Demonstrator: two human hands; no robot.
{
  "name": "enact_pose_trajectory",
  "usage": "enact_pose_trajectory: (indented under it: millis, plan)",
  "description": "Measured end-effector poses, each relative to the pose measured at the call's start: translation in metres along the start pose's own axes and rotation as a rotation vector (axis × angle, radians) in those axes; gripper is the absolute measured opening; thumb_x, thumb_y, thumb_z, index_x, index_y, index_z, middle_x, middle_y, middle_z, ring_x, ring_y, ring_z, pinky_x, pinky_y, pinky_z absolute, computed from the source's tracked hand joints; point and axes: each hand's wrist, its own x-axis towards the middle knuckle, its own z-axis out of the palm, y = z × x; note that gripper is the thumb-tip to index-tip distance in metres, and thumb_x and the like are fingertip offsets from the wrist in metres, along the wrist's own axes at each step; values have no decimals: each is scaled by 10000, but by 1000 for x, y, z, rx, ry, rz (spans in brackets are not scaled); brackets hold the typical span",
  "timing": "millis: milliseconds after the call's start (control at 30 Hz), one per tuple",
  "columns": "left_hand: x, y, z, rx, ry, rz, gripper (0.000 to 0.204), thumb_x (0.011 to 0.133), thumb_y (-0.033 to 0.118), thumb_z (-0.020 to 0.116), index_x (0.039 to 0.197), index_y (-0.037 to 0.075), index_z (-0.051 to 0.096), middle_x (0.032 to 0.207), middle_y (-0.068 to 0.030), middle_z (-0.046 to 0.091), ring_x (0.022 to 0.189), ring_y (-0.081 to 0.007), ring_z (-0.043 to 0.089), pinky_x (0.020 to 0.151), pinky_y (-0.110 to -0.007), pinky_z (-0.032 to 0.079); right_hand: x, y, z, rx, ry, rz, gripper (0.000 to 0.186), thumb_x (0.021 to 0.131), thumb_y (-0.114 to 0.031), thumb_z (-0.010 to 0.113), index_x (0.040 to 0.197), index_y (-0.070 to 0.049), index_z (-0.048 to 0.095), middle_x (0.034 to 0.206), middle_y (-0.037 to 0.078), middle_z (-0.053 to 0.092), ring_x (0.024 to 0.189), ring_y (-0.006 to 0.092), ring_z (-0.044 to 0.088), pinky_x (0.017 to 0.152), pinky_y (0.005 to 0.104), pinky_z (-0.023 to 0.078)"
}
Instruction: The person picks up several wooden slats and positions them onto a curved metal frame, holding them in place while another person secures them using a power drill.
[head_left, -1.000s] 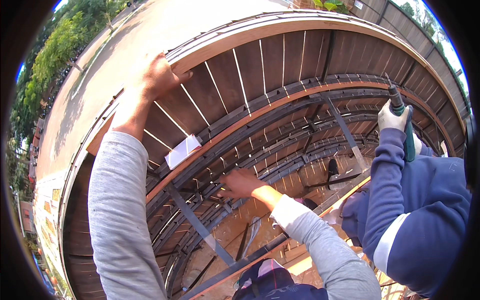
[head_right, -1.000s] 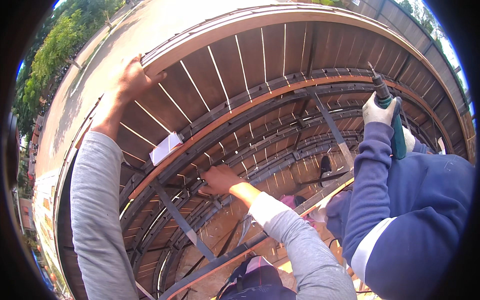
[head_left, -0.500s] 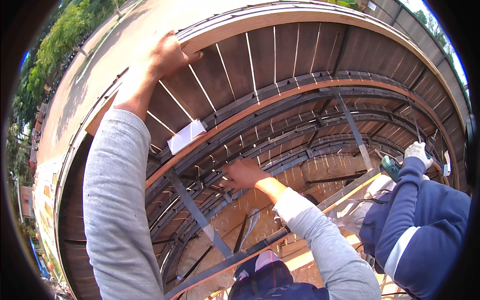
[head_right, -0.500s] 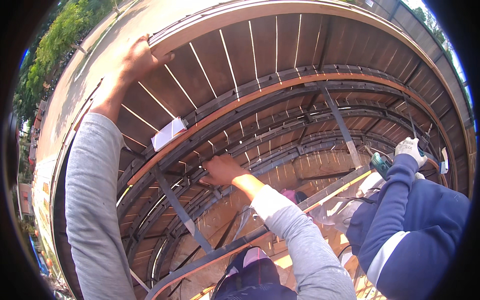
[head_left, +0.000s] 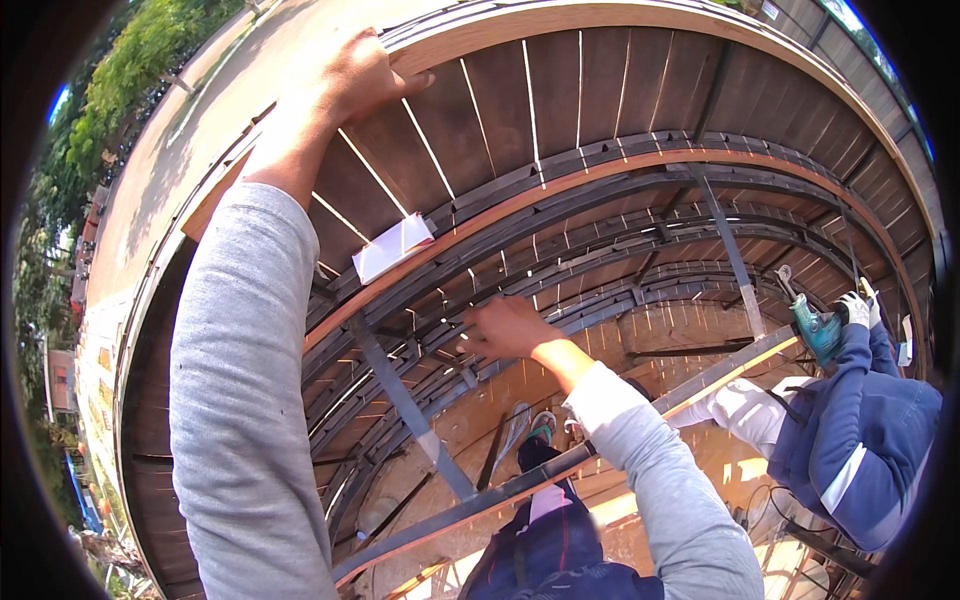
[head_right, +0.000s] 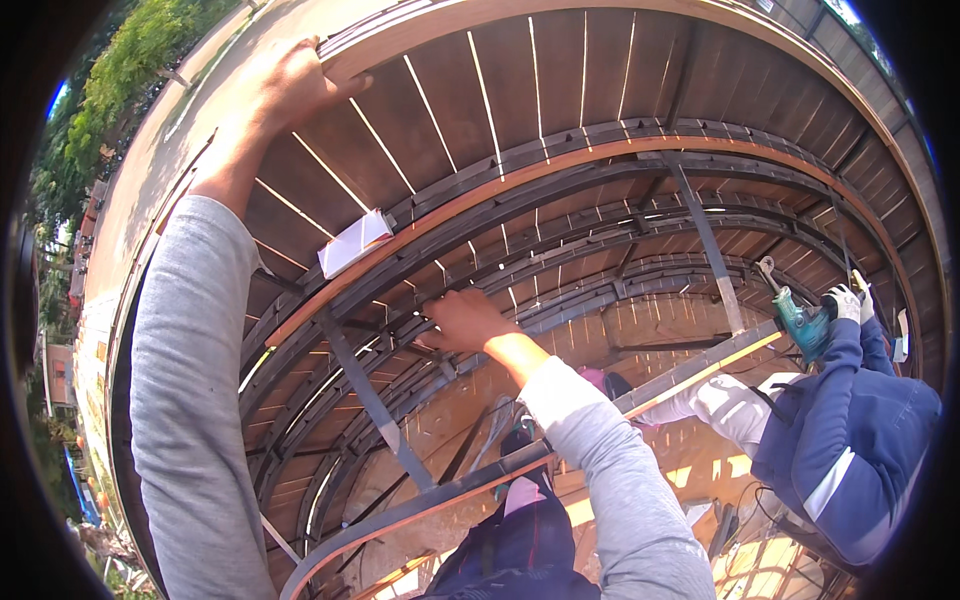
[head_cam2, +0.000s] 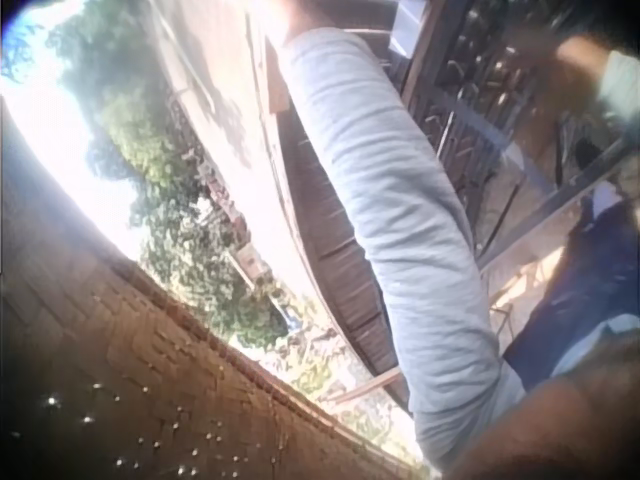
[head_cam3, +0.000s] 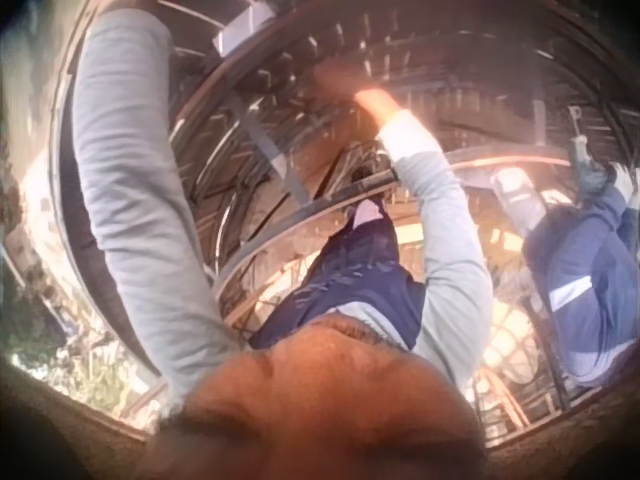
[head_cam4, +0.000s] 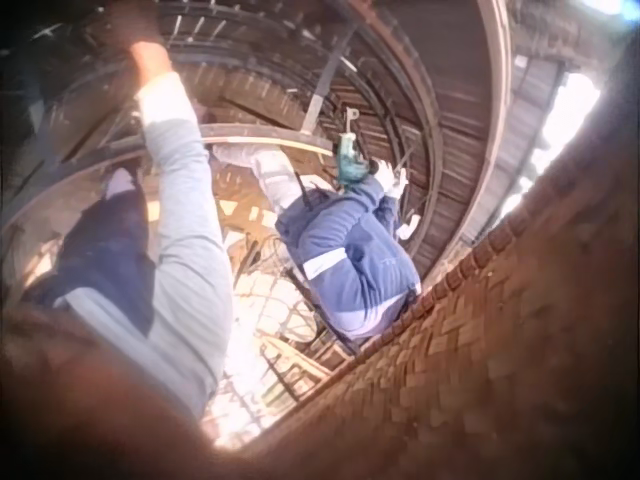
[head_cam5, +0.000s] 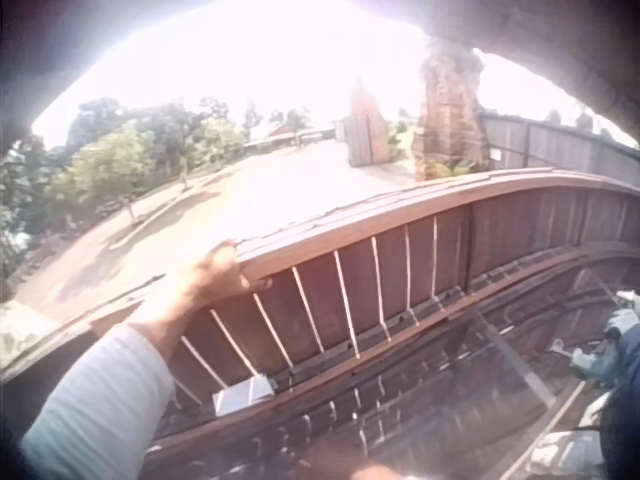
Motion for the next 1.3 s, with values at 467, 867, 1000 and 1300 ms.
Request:
enact_pose_trajectory:
  millis: [467, 867, 1000, 1300]
  plan:
    - [-13, 1, -15, -107, -37, -142, 683, 750, 589, 814, 1055, -17, 739, 1114, -204, 727, 1056, -361, 714, 922, -441, 589, 3, -2, 3, -56, -65, -33, 543, 904, -595, 652, 1099, -93, 721, 933, 182, 746, 938, 411, 716, 831, 530, 569]
    - [-12, -2, -8, -101, 16, -116, 608, 689, 298, 821, 1142, -67, 644, 1135, -226, 669, 1121, -360, 655, 991, -449, 514, -18, 27, 45, -112, -33, 184, 626, 848, -680, 672, 1070, -104, 776, 940, 240, 743, 926, 423, 719, 869, 525, 563]
    - [-6, 6, -12, -130, -10, -120, 763, 716, 369, 814, 1251, -119, 575, 1218, -255, 642, 1177, -378, 630, 1032, -456, 488, -72, 14, 74, 19, -215, 292, 665, 842, -678, 680, 1083, -63, 761, 931, 223, 746, 923, 384, 728, 843, 497, 569]
    - [-7, -5, -1, -171, 15, -148, 772, 723, 397, 846, 1256, -87, 565, 1210, -244, 657, 1176, -372, 636, 1032, -461, 495, -196, -53, -1, 49, 250, 304, 462, 879, -563, 714, 1098, -158, 759, 996, 79, 772, 903, 295, 749, 810, 422, 580]
